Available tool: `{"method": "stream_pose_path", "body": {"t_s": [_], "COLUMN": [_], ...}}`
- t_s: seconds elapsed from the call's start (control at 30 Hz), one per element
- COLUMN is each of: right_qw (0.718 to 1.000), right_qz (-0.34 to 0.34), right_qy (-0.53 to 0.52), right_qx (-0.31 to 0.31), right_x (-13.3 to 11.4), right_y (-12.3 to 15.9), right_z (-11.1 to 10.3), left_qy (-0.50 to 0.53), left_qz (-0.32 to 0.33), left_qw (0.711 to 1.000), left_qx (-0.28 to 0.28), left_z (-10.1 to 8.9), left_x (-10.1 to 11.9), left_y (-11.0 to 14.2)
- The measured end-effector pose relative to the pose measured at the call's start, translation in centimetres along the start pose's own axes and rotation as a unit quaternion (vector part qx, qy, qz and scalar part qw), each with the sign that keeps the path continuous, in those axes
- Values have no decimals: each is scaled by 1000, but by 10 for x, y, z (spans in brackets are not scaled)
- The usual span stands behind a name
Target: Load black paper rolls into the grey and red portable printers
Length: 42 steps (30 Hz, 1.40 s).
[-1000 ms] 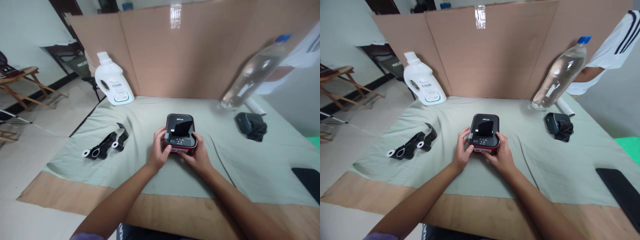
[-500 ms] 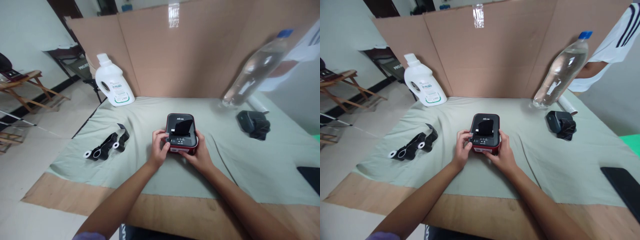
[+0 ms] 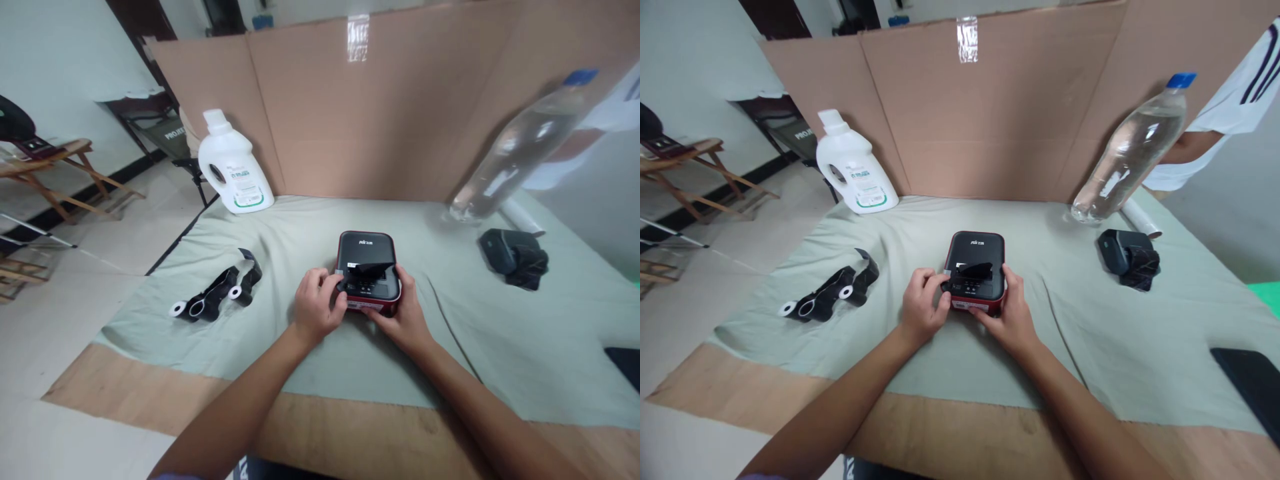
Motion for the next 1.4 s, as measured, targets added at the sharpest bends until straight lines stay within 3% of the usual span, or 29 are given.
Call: {"method": "stream_pose_path", "body": {"t_s": [0.17, 0.53, 0.97, 1.13, 1.27, 1.4], "right_qw": [1000, 999, 1000, 1000, 1000, 1000], "right_qz": [-2, 8, -18, -14, -14, -2], "right_qy": [-10, -30, -18, -3, 4, 8], "right_qx": [-6, -12, -1, 1, 0, -4], "right_x": [2, 0, 4, 3, 0, -1], "right_y": [0, 0, -1, -1, -1, 1], "right_z": [1, 1, 0, 1, 0, 0], "left_qy": [-21, 36, 100, 143, 115, 75], "left_qz": [10, 34, -37, 4, 27, 40], "left_qw": [1000, 999, 994, 990, 993, 996], "left_qx": [0, -12, -29, 4, 26, 5], "left_z": [-1, -5, -1, 9, 10, 7], "left_x": [-3, 1, 3, -6, -7, -3], "left_y": [-2, -9, -16, -3, 0, -3]}}
Point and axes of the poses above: each hand's wrist, its own y-axis away from the middle knuckle, its own z-axis out of the palm, x = y × z, the point moved 1 cm from there along -y, towards the middle knuckle, and after that the axes turned 11 degrees about -x, right-handed, at the moved point
